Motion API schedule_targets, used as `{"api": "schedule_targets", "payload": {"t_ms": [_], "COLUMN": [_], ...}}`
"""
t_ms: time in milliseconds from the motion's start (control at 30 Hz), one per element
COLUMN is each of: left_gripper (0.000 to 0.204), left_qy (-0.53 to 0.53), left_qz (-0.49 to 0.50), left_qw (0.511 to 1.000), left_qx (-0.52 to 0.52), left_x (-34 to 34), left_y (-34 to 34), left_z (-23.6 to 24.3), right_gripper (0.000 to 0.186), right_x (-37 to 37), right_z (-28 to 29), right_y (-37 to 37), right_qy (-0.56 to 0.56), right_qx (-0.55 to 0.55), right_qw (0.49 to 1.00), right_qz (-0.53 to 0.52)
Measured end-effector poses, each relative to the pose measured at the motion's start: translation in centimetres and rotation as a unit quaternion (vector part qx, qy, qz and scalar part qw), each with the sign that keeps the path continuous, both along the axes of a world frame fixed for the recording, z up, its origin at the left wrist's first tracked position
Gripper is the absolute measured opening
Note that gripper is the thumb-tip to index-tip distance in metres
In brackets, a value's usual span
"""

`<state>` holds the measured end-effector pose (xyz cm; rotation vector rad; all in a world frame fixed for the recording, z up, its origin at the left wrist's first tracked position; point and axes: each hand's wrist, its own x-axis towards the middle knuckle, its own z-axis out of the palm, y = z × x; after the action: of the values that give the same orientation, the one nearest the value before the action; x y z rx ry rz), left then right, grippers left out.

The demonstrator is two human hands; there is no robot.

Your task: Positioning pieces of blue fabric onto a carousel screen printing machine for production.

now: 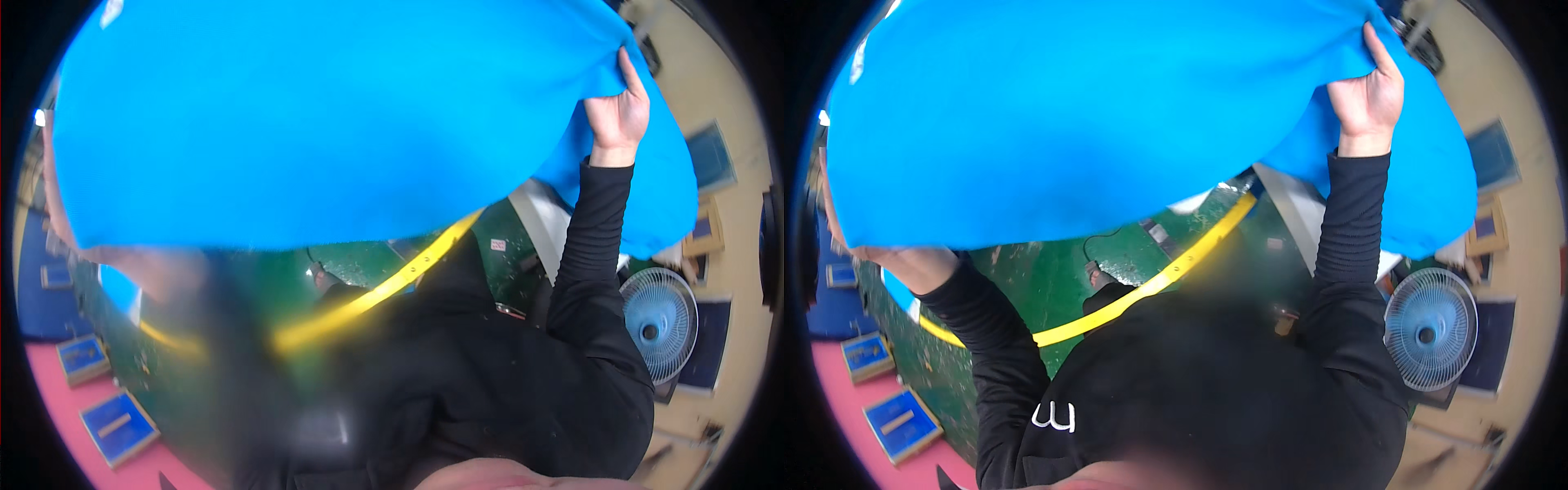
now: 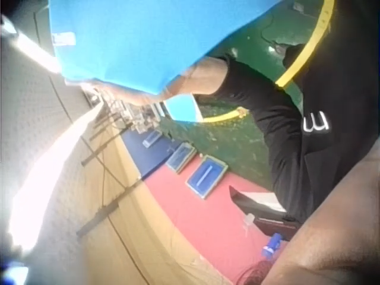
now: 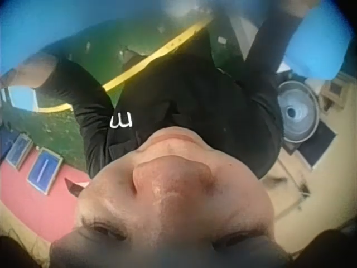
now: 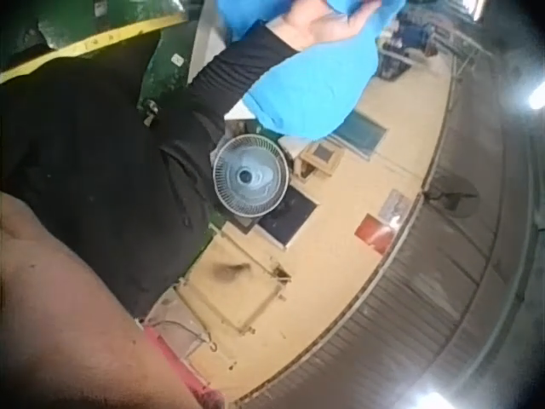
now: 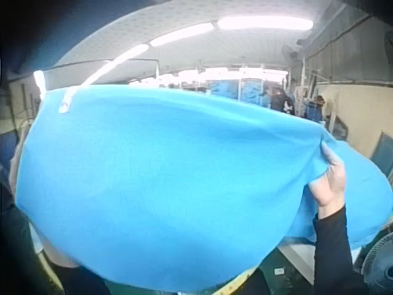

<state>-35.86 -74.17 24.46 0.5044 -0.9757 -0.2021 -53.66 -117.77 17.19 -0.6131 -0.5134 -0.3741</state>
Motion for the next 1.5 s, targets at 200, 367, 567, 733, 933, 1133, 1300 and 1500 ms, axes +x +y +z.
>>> {"api": "schedule_targets", "payload": {"t_ms": [200,367,567,733,933,1133,1300,1500], "left_gripper": [0.031,0.034,0.040,0.039,0.040,0.055,0.071,0.082], "left_qy": [0.018,0.066,0.264,0.264,0.198,0.210,0.265,0.280], "left_qz": [0.538,0.603,0.574,0.600,0.636,0.486,0.464,0.348], "left_qw": [0.843,0.794,0.744,0.717,0.672,0.710,0.703,0.714], "left_qx": [0.005,0.051,0.220,0.237,0.323,0.465,0.470,0.538], "left_x": [-0.7,6.0,20.2,21.6,17.5,16.5,14.1,11.5], "left_y": [7.9,18.4,27.1,31.7,31.2,21.4,16.9,10.0], "left_z": [3.9,4.2,-0.6,3.0,2.5,-6.6,-14.4,-21.8], "right_gripper": [0.037,0.022,0.014,0.016,0.010,0.012,0.015,0.044], "right_x": [14.9,32.0,54.0,58.4,56.1,56.8,49.4,40.9], "right_z": [3.6,3.9,0.0,3.0,7.2,0.8,-9.2,-17.4], "right_y": [3.3,17.9,22.2,29.0,25.8,12.3,15.6,5.4], "right_qy": [0.066,0.149,0.219,0.218,0.034,0.196,0.238,0.240], "right_qx": [-0.132,-0.140,-0.304,-0.298,-0.309,-0.345,-0.342,-0.384], "right_qw": [0.985,0.979,0.924,0.927,0.950,0.917,0.879,0.809], "right_qz": [0.091,0.005,0.080,-0.068,0.021,-0.034,-0.231,-0.374]}}
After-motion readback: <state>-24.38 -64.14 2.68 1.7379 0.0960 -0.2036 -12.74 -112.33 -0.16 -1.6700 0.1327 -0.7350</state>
